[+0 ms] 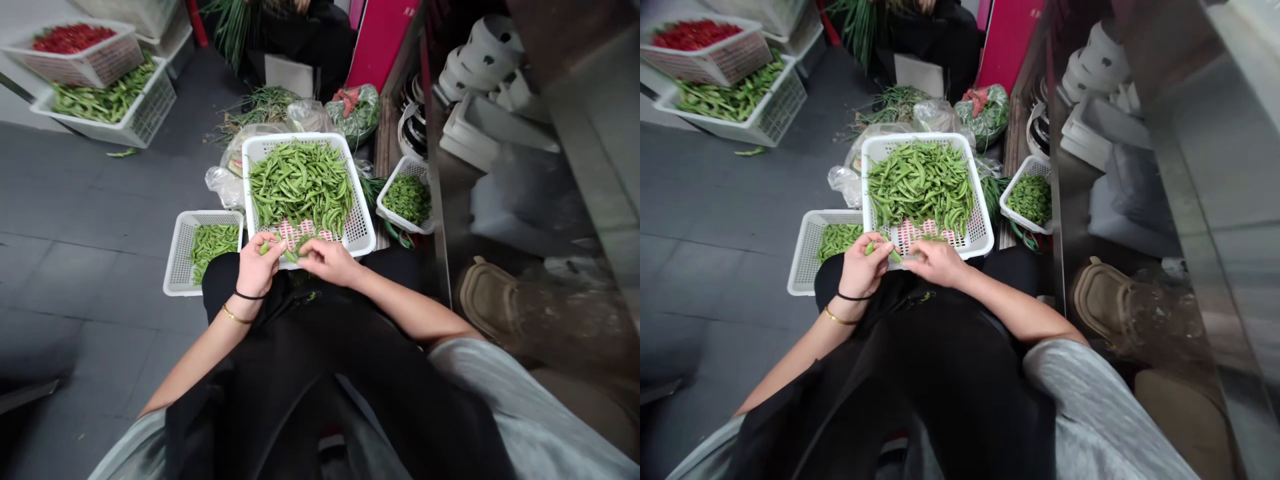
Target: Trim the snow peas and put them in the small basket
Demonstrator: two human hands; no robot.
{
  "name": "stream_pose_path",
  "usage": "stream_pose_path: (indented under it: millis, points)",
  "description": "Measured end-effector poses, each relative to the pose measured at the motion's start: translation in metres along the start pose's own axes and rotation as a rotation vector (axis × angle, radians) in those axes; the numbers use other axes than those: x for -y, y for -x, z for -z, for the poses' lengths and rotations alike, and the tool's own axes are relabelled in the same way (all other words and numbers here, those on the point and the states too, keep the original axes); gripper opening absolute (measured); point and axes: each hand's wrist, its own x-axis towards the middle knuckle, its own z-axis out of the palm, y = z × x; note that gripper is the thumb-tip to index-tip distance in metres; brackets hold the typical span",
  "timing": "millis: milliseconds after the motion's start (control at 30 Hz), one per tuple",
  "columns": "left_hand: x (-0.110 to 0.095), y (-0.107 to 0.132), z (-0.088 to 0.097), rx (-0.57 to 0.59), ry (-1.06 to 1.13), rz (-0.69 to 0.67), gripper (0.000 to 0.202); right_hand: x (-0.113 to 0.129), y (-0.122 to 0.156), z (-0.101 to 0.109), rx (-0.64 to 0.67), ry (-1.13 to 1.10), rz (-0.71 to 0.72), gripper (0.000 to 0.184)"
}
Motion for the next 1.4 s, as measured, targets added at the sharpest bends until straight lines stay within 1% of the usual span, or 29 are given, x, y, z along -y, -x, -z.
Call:
stream_pose_path:
  millis: [67,133,200,267,300,333,367,400,467,500,533,567,600,633,667,767,833,900,967,1000,1033,1067,1100,1167,1200,1233,1300,1367,1400]
  points:
    - [-0.001,0.004,-0.005,-0.032,0.045,0.019,0.036,0.003,0.011,0.001,0.008,0.211,0.151,0.024]
    - [-0.002,0.008,-0.009,-0.026,0.02,0.024,0.035,0.006,0.015,0.003,0.042,0.276,0.282,0.03]
    - [-0.004,0.013,-0.01,0.066,-0.039,0.07,0.034,0.01,0.015,0.005,0.155,0.209,0.409,0.032]
    - [-0.005,0.017,-0.01,0.211,-0.085,0.154,0.034,0.013,0.014,0.009,0.28,0.091,0.501,0.031]
    - [-0.005,0.018,-0.008,0.278,-0.095,0.195,0.033,0.013,0.014,0.013,0.313,0.031,0.511,0.03]
    - [-0.006,0.019,-0.006,0.327,-0.098,0.224,0.033,0.012,0.014,0.018,0.316,-0.026,0.487,0.029]
    - [-0.006,0.019,-0.004,0.36,-0.1,0.245,0.032,0.01,0.014,0.025,0.285,-0.08,0.43,0.028]
    - [-0.007,0.018,-0.001,0.381,-0.1,0.259,0.032,0.007,0.014,0.034,0.227,-0.13,0.347,0.028]
    - [-0.008,0.016,0.005,0.405,-0.099,0.288,0.032,-0.003,0.013,0.053,0.06,-0.204,0.17,0.028]
    - [-0.008,0.015,0.008,0.408,-0.093,0.301,0.032,-0.007,0.013,0.062,-0.026,-0.207,0.107,0.029]
    - [-0.008,0.013,0.01,0.409,-0.084,0.311,0.032,-0.011,0.012,0.069,-0.1,-0.175,0.078,0.03]
    - [-0.008,0.012,0.012,0.413,-0.074,0.322,0.031,-0.013,0.011,0.074,-0.153,-0.106,0.085,0.031]
    - [-0.008,0.011,0.013,0.42,-0.066,0.333,0.03,-0.013,0.01,0.075,-0.179,-0.006,0.125,0.03]
    - [-0.008,0.01,0.013,0.431,-0.062,0.344,0.03,-0.011,0.009,0.073,-0.172,0.114,0.187,0.028]
    - [-0.007,0.009,0.013,0.441,-0.063,0.351,0.029,-0.007,0.008,0.069,-0.139,0.242,0.257,0.026]
    - [-0.009,0.009,0.009,0.467,-0.137,0.329,0.026,0.005,0.005,0.047,0.057,0.565,0.435,0.027]
    - [-0.014,0.009,0.007,0.497,-0.304,0.244,0.023,0.011,0.003,0.033,0.19,0.698,0.494,0.026]
    - [-0.023,0.01,0.007,0.577,-0.533,0.113,0.023,0.012,0.002,0.026,0.286,0.741,0.539,0.027]
    - [-0.031,0.013,0.009,0.71,-0.699,0.018,0.025,0.011,0.001,0.023,0.341,0.654,0.596,0.028]
    - [-0.034,0.015,0.011,0.768,-0.716,0.002,0.026,0.011,0.001,0.022,0.34,0.563,0.624,0.028]
    - [-0.035,0.017,0.011,0.788,-0.679,-0.001,0.027,0.012,0.002,0.021,0.304,0.459,0.64,0.029]
    - [-0.035,0.019,0.01,0.761,-0.6,-0.001,0.028,0.013,0.002,0.019,0.23,0.363,0.637,0.03]
    - [-0.032,0.021,0.008,0.687,-0.495,-0.008,0.029,0.015,0.002,0.017,0.13,0.292,0.616,0.03]
    - [-0.024,0.021,0.001,0.452,-0.281,-0.047,0.029,0.019,0.002,0.012,-0.075,0.263,0.532,0.031]
    - [-0.02,0.019,-0.003,0.332,-0.192,-0.07,0.029,0.021,0.001,0.01,-0.144,0.297,0.483,0.031]
    - [-0.016,0.016,-0.006,0.228,-0.114,-0.092,0.028,0.023,0.001,0.009,-0.171,0.343,0.441,0.032]
    - [-0.014,0.004,-0.008,0.058,0.039,-0.137,0.025,0.02,-0.001,0.011,-0.127,0.429,0.372,0.033]
    - [-0.016,-0.008,-0.002,-0.045,0.156,-0.173,0.024,0.006,-0.008,0.021,-0.044,0.474,0.299,0.035]
    - [-0.017,-0.013,0.004,-0.067,0.187,-0.176,0.024,-0.005,-0.013,0.029,0.003,0.489,0.256,0.035]
